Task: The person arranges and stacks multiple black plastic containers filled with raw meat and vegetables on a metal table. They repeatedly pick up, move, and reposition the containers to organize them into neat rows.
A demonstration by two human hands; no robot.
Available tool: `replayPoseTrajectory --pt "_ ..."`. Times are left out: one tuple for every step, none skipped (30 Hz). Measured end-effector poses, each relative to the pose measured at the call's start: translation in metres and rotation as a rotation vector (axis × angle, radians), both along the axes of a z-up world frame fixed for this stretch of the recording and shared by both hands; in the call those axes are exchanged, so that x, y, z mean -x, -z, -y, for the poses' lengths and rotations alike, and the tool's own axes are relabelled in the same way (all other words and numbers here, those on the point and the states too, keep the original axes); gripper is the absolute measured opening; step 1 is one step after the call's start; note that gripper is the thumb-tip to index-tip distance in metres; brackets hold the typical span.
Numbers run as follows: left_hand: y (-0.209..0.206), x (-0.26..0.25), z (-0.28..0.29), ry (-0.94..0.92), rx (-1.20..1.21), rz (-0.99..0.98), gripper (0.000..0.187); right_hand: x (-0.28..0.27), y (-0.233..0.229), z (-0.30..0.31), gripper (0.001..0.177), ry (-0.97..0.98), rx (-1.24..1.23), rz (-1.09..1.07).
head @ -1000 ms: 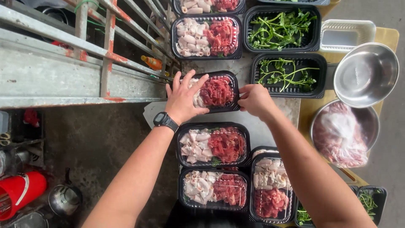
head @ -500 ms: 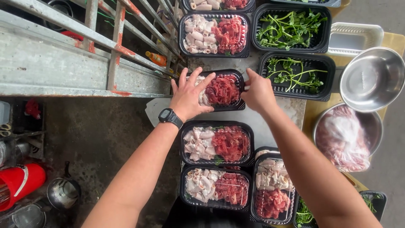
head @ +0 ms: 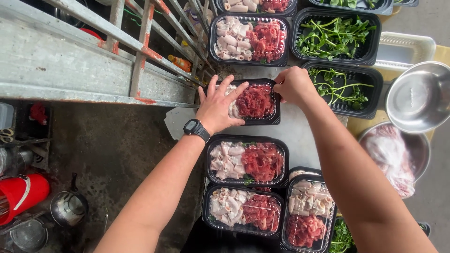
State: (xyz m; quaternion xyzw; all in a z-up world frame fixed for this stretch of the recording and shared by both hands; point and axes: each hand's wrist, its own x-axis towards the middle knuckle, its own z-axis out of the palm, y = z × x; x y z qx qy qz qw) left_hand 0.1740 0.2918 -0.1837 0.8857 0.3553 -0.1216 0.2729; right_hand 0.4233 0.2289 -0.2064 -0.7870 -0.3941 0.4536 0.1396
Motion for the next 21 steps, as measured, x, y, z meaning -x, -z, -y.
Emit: replayPoseTrajectory --pt "0.000 0.000 0.000 0.002 0.006 0.000 0.109 -0.003 0.008 -0.003 0.032 -0.077 -0.028 0.084" --pt "0.000 0.000 -0.001 0.002 0.010 0.000 0.109 -0.005 0.016 -0.007 0.031 -0.157 -0.059 0.166" --pt "0.000 0.001 -0.001 -0.002 0.008 -0.001 0.109 -0.007 0.020 -0.012 0.031 -0.160 -0.061 0.165" --pt "0.000 0.000 -0.001 0.003 0.003 -0.004 0.108 -0.010 0.025 -0.015 0.035 -0.238 -0.092 0.174" --pt "0.000 0.000 0.000 0.009 -0.001 -0.007 0.108 -0.013 0.029 -0.018 0.038 -0.315 -0.124 0.184" --pt "0.000 0.000 0.000 0.009 -0.002 -0.007 0.108 -0.012 0.027 -0.019 0.038 -0.315 -0.124 0.184" --pt "0.000 0.000 0.000 0.010 -0.005 -0.002 0.108 -0.012 0.025 -0.020 0.035 -0.330 -0.119 0.188" --pt "0.000 0.000 0.000 0.011 -0.008 0.003 0.108 -0.012 0.022 -0.022 0.032 -0.343 -0.114 0.193" --pt "0.004 0.002 0.000 0.011 -0.009 0.005 0.108 -0.008 0.021 -0.020 0.032 -0.343 -0.115 0.194" --pt "0.008 0.004 0.000 0.004 -0.017 0.035 0.111 -0.006 0.019 -0.017 0.026 -0.344 -0.161 0.221" --pt "0.012 0.006 0.000 -0.002 -0.025 0.065 0.115 -0.002 0.017 -0.014 0.022 -0.345 -0.208 0.248" --pt "0.013 0.012 0.003 -0.005 -0.026 0.064 0.115 -0.003 0.022 -0.006 0.022 -0.348 -0.210 0.248" --pt "0.013 0.018 0.006 -0.115 0.020 0.238 0.110 -0.004 0.027 0.002 0.024 -0.274 -0.224 0.282" --pt "0.014 0.026 0.008 -0.228 0.064 0.409 0.106 -0.002 0.033 0.008 0.027 -0.203 -0.241 0.312" --pt "0.018 0.039 0.019 -0.235 0.061 0.406 0.106 0.006 0.023 0.016 0.027 -0.209 -0.244 0.308" --pt "0.022 0.051 0.029 -0.449 -0.017 0.456 0.081 0.013 0.013 0.024 0.035 -0.122 -0.243 0.261" --pt "0.026 0.062 0.039 -0.664 -0.096 0.503 0.060 0.020 0.003 0.031 0.045 -0.036 -0.241 0.214" --pt "0.050 0.074 0.038 -0.667 -0.100 0.501 0.060 0.025 -0.005 0.034 0.045 -0.039 -0.244 0.211" --pt "0.074 0.085 0.037 -0.743 0.005 0.387 0.049 0.030 -0.012 0.037 0.053 0.043 -0.167 0.165" --pt "0.097 0.096 0.037 -0.815 0.111 0.271 0.040 0.035 -0.020 0.041 0.062 0.126 -0.088 0.120" --pt "0.084 0.091 0.035 -0.817 0.110 0.270 0.040 0.041 -0.024 0.044 0.062 0.124 -0.088 0.119"
